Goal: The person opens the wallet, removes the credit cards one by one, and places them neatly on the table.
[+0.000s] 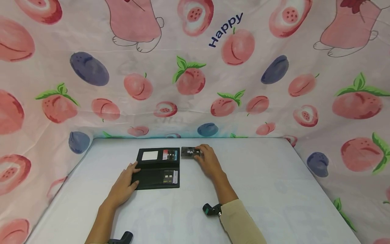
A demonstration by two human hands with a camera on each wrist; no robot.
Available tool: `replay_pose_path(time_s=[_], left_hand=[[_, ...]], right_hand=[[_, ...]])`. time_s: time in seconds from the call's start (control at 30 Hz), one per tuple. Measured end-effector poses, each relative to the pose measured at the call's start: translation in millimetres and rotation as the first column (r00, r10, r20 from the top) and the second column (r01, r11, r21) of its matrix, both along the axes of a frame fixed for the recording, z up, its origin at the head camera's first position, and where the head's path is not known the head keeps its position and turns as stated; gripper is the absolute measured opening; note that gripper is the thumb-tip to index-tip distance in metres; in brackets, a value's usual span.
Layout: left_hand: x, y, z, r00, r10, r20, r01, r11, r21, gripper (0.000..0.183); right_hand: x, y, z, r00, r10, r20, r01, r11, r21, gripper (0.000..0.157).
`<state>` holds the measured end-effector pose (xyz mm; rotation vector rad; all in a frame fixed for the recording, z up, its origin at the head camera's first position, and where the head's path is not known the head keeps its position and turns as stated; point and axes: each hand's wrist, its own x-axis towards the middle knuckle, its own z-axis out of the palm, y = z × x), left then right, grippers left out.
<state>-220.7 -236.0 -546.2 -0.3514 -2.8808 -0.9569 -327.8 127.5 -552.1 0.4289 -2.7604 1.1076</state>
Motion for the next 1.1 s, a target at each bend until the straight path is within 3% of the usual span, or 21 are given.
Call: replay_pose_path(time_s=[0.33, 0.57, 1.1], left_hand=[[0.6, 0.2, 1.2, 1.0, -0.004, -0.005, 0.004, 1.0, -0.009, 0.07], [1.1, -0.1, 1.9, 1.0, -0.005, -0.007, 0.004, 1.0, -0.006, 0.069], [-1.5, -0.5, -0.5, 1.0, -0.003, -0.007, 0.002, 1.0, -0.012, 0.07]], right_hand=[[-0.7, -0.7, -9.3, 0.999, -0.034, -0.008, 0.034, 0.999, 0.035, 0.037], [-0.2, -0.6, -11.3, 0.998, -0.007, -0.063, 0.009, 0.999, 0.043, 0.034], [2.7, -1.1, -7.6, 1.0, 0.0, 0.005, -0.001, 0.995, 0.101, 0.042]])
